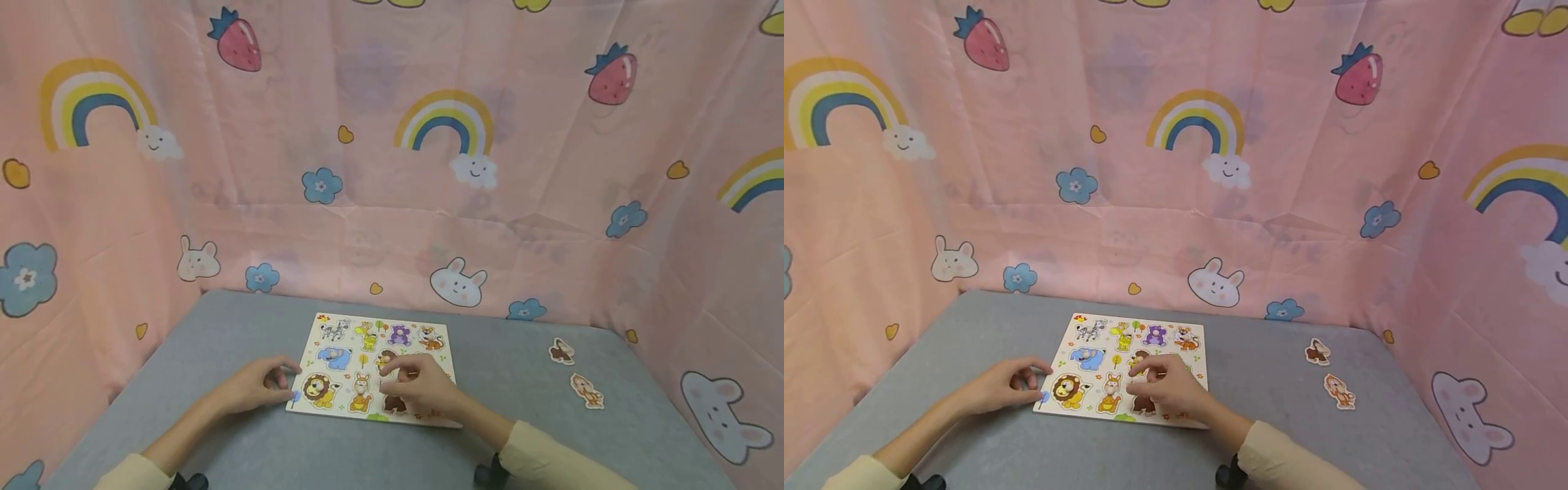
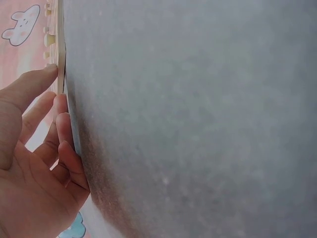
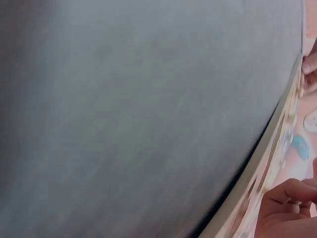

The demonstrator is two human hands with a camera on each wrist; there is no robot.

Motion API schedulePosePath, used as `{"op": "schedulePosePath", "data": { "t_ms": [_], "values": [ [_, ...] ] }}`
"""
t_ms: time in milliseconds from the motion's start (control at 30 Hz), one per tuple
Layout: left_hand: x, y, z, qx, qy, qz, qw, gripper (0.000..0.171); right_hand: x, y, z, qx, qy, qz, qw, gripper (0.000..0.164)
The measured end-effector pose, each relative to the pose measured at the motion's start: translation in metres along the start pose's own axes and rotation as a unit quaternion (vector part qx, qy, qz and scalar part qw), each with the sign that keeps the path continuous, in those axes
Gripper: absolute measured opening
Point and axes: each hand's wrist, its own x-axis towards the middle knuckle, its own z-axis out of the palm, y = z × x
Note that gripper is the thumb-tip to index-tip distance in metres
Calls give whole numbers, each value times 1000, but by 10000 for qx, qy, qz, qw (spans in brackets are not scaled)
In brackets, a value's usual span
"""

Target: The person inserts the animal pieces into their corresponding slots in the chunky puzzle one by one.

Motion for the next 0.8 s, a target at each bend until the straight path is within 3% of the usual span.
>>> {"op": "schedulePosePath", "data": {
  "t_ms": [233, 400, 800],
  "values": [
    [0, 3, -1, -108, -33, 50, 9999, 38, -13, 11, -29, -145, 146, -491, 9986, 22],
    [1, 2, -1, -50, -31, 77, 10000, 37, -25, 16, -45, 18, 266, -371, 9990, 22],
    [-2, 2, 0, -96, 4, 158, 9998, 38, -54, 21, -83, -157, 486, -422, 9978, 22]
  ]
}}
